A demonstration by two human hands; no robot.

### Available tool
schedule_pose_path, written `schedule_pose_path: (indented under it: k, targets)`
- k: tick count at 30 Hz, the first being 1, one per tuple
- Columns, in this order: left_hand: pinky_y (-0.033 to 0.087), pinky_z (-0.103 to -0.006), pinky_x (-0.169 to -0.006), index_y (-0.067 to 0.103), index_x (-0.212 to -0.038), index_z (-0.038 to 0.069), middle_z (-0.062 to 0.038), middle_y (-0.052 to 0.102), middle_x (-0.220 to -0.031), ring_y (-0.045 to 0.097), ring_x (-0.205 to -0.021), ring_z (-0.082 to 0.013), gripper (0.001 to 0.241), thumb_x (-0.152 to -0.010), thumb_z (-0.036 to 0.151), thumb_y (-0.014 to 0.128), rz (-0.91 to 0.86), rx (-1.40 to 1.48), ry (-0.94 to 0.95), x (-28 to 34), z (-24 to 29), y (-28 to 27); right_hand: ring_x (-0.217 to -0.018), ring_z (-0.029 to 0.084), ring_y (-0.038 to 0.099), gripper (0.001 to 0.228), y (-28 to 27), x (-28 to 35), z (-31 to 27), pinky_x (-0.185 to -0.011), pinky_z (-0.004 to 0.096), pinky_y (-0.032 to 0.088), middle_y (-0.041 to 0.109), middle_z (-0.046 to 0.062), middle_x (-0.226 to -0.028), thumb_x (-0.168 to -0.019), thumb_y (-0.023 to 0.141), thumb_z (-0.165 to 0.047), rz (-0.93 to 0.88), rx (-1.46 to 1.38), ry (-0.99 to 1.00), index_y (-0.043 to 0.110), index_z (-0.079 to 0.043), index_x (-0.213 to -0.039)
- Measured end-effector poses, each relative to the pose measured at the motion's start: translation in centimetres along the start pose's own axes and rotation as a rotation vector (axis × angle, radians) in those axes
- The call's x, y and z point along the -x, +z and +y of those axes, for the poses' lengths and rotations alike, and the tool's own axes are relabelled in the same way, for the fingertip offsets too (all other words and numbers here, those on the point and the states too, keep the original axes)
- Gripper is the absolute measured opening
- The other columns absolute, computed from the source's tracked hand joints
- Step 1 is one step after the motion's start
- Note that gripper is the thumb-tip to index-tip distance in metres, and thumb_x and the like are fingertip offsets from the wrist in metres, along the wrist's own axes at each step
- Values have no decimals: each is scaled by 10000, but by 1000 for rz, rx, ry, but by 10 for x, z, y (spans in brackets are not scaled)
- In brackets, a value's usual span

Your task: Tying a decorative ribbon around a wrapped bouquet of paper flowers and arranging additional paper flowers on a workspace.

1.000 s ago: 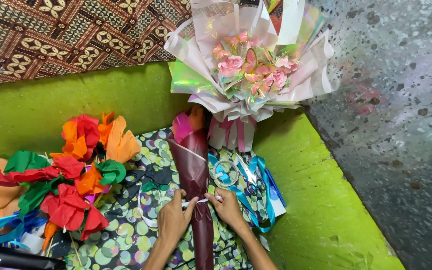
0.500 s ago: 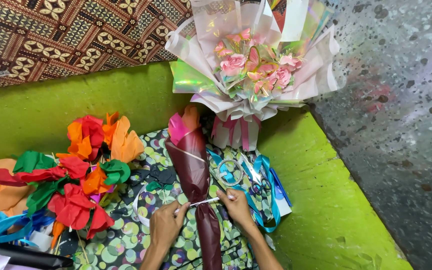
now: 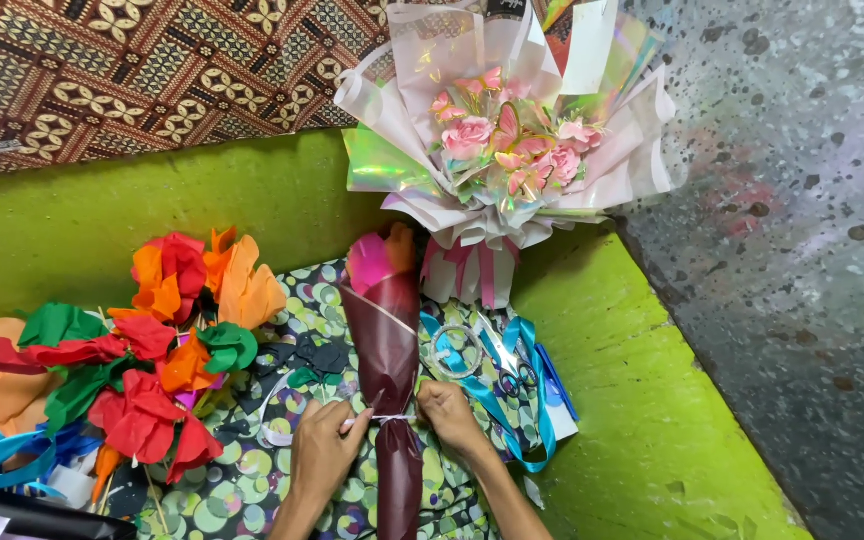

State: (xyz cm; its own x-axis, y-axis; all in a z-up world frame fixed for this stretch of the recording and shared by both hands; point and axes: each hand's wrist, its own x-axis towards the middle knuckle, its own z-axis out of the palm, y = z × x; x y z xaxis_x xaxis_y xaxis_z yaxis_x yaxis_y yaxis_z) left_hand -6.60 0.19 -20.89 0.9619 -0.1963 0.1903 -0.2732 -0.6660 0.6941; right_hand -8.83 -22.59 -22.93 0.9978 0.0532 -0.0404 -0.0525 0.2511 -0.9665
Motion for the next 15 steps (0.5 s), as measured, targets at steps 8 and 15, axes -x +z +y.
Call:
schedule_pose_path:
  k: [8, 15]
  targets:
    - [533, -315, -838, 527, -592, 96, -92, 784, -1001, 731, -959, -185, 379, -867, 168, 777, -108, 657, -79, -6, 16, -16, -870, 142, 643, 307, 48, -2, -49, -797, 294, 496, 693, 24, -899, -1049, 547, -338, -42, 474, -5, 693, -89, -946]
    - [499, -356, -1023, 834, -979, 90, -73, 662, -1129, 652, -1129, -210, 327, -986, 321, 604, -186, 867, -75, -4, 14, 2, -991, 189, 636, 312, 53, -1, -46, -904, 316, 512, 675, 73, -1038, -1008, 630, -250, 17, 534, -156, 728, -67, -1240]
